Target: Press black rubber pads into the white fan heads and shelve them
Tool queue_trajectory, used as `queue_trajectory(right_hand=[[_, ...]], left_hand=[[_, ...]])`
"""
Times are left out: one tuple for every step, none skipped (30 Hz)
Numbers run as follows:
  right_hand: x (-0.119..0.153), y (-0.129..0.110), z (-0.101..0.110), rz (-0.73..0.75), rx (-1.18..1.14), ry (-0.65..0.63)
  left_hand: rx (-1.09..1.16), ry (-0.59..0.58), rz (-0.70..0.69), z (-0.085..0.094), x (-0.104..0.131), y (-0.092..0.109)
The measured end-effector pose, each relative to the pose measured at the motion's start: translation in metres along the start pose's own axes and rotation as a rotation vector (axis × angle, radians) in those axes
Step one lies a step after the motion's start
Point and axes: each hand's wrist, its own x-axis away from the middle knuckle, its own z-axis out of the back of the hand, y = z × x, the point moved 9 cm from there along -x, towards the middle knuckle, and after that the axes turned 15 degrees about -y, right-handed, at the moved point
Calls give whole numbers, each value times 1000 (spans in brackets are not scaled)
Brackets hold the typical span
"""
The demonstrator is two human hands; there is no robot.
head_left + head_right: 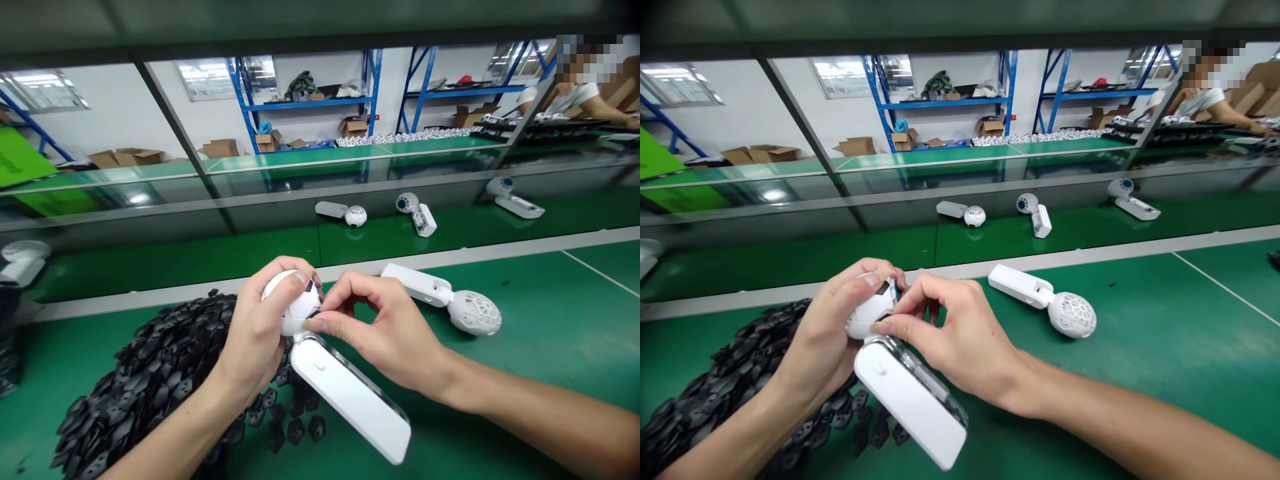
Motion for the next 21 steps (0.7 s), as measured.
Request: queue_trajectory(right_hand=[[0, 3, -1, -28, -16, -4], [0, 5, -1, -56, -37, -8], [0, 7, -1, -77, -63, -5], [1, 9, -1, -95, -97, -5], [1, 10, -2, -111, -140, -8], [2, 12, -3, -130, -188, -17], [2, 14, -5, -156, -238, -33], [3, 17, -8, -186, -286, -57], [3, 19, -11, -220, -329, -88], [4, 22, -14, -252, -362, -118], [4, 23, -16, -278, -386, -137], [5, 25, -17, -296, -405, -155], [5, 25, -17, -303, -414, -166], [4, 24, -17, -301, -413, -172], [4, 23, -16, -294, -399, -174], [4, 22, -14, -287, -372, -179], [4, 21, -13, -284, -338, -187], [4, 20, -13, -287, -305, -197], [4, 21, -12, -297, -278, -211], [5, 21, -13, -310, -262, -228], [5, 22, -14, -315, -254, -241]], left_hand=[[-33, -4, -7, 0, 0, 2], [-69, -10, -15, -1, 1, 3], [-106, -12, -28, -1, 3, 6], [-146, -13, -41, 0, 4, 8], [-187, -7, -50, 1, 6, 10], [-229, 2, -56, 2, 9, 12], [-267, 12, -58, 3, 11, 13], [-299, 20, -57, 4, 13, 14], [-321, 24, -56, 5, 14, 14], [-331, 19, -53, 5, 15, 14], [-331, 13, -54, 5, 16, 13], [-323, 5, -55, 4, 16, 13], [-310, -2, -53, 3, 15, 13], [-298, -6, -52, 2, 15, 12], [-291, -5, -50, 2, 15, 12], [-293, -1, -50, 1, 15, 13], [-304, 3, -50, 0, 15, 13], [-318, 3, -52, -1, 15, 14], [-330, 3, -52, -2, 15, 14], [-334, -3, -51, -3, 15, 13], [-329, -12, -48, -3, 15, 13]])
